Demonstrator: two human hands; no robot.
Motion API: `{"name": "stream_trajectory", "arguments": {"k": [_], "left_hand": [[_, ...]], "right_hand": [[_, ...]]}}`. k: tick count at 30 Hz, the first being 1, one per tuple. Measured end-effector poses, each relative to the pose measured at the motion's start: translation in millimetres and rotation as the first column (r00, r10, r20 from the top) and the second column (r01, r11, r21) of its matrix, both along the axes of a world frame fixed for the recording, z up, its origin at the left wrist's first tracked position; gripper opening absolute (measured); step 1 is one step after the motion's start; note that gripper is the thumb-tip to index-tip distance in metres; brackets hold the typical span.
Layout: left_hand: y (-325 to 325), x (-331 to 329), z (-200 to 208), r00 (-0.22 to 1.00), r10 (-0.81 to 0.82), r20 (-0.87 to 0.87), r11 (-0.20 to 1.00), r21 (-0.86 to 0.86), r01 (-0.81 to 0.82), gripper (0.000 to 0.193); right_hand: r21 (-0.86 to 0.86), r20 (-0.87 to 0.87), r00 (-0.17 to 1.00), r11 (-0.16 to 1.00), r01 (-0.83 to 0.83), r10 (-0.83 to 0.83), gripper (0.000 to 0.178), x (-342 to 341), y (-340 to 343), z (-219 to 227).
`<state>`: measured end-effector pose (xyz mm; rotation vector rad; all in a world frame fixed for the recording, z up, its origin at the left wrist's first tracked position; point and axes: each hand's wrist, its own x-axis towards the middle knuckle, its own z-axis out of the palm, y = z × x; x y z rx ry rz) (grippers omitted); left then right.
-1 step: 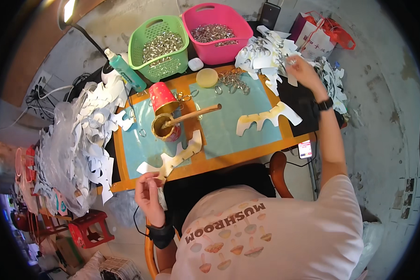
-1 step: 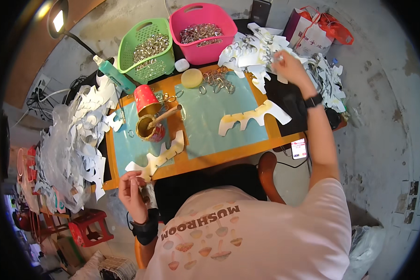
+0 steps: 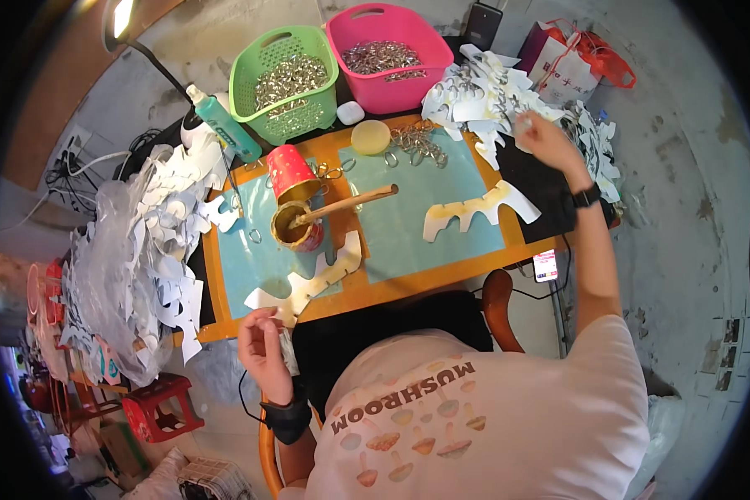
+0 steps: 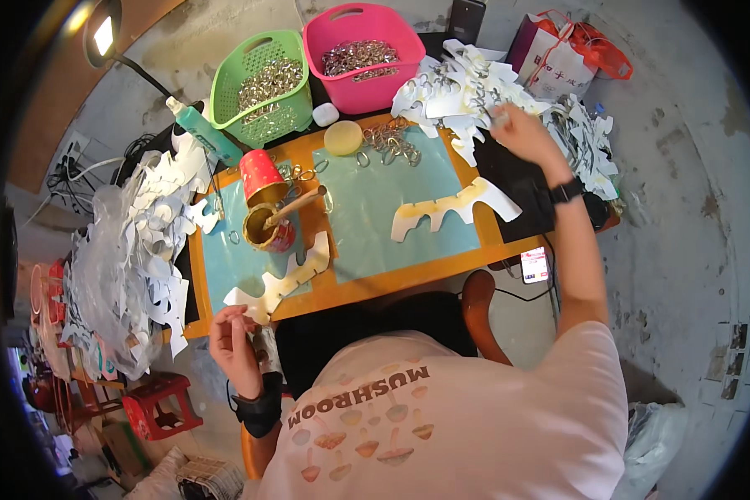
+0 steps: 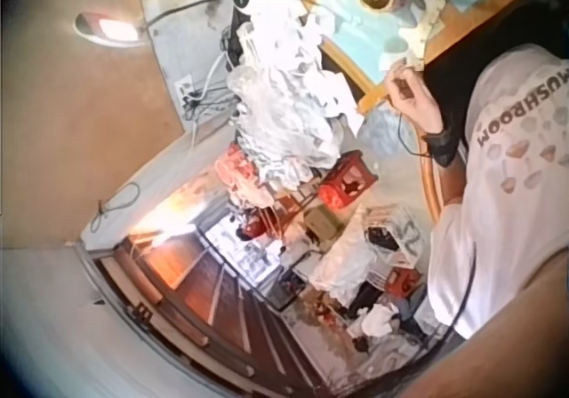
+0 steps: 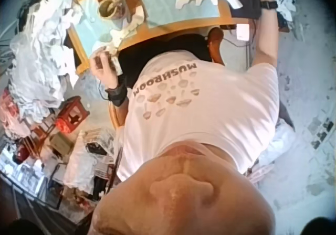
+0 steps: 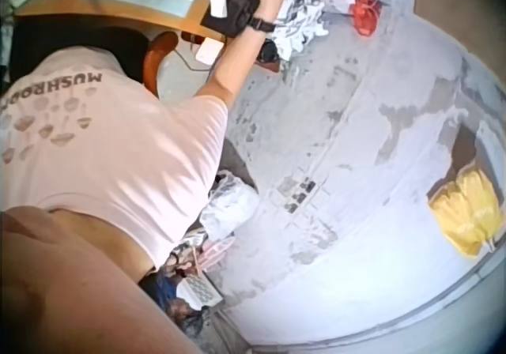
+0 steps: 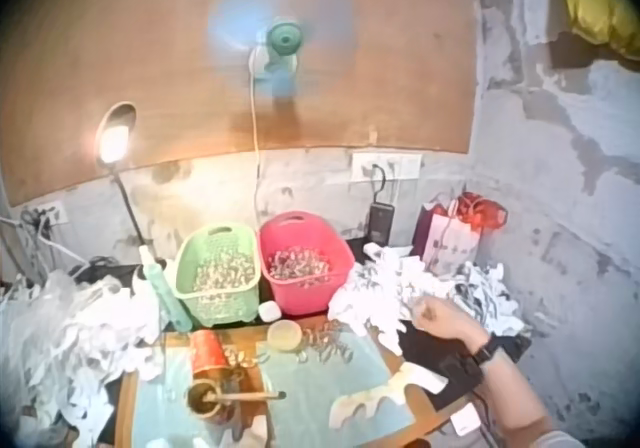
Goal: Applying glue to shoe components with a brush at a workbench.
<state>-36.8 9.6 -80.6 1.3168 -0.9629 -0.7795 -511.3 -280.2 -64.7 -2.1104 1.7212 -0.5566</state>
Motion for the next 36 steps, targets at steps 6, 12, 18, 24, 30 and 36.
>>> {"name": "stream_trajectory", "arguments": {"k": [6, 12, 18, 24, 30, 36], "left_hand": [[-1.6, 27.2, -29.7, 0.949, 0.266, 0.167, 0.963, 0.004, -0.27, 0.017], [-6.4, 29.5, -28.0, 0.931, 0.237, 0.277, 0.945, 0.158, -0.287, 0.027], [-3.9, 34.0, -35.2, 0.938, 0.266, 0.222, 0.943, 0.143, -0.302, 0.03], [-3.1, 41.6, -43.0, 0.967, 0.24, 0.087, 0.96, 0.125, -0.249, 0.028], [-7.4, 38.3, -38.6, 0.974, 0.227, -0.003, 0.964, 0.14, -0.224, 0.028], [-5.7, 39.8, -41.2, 0.973, 0.223, -0.05, 0.97, 0.112, -0.217, 0.026]], "right_hand": [[0.249, 0.104, 0.987, 0.957, -0.148, 0.126, 0.045, -10.8, 74.4, -20.5], [0.061, 0.018, 0.999, 0.997, -0.044, 0.043, 0.044, -4.5, 69.4, -20.2], [0.372, 0.171, 0.98, 0.915, -0.155, 0.096, 0.05, 7.5, 75.4, -18.4], [0.393, 0.057, 0.992, 0.91, -0.13, 0.117, 0.053, 29.6, 83.8, -4.1], [0.304, -0.038, 0.991, 0.946, -0.111, 0.129, 0.059, 37.1, 96.3, -17.4], [0.289, 0.039, 0.996, 0.953, -0.087, 0.079, 0.073, 61.9, 131.4, 1.6]]}}
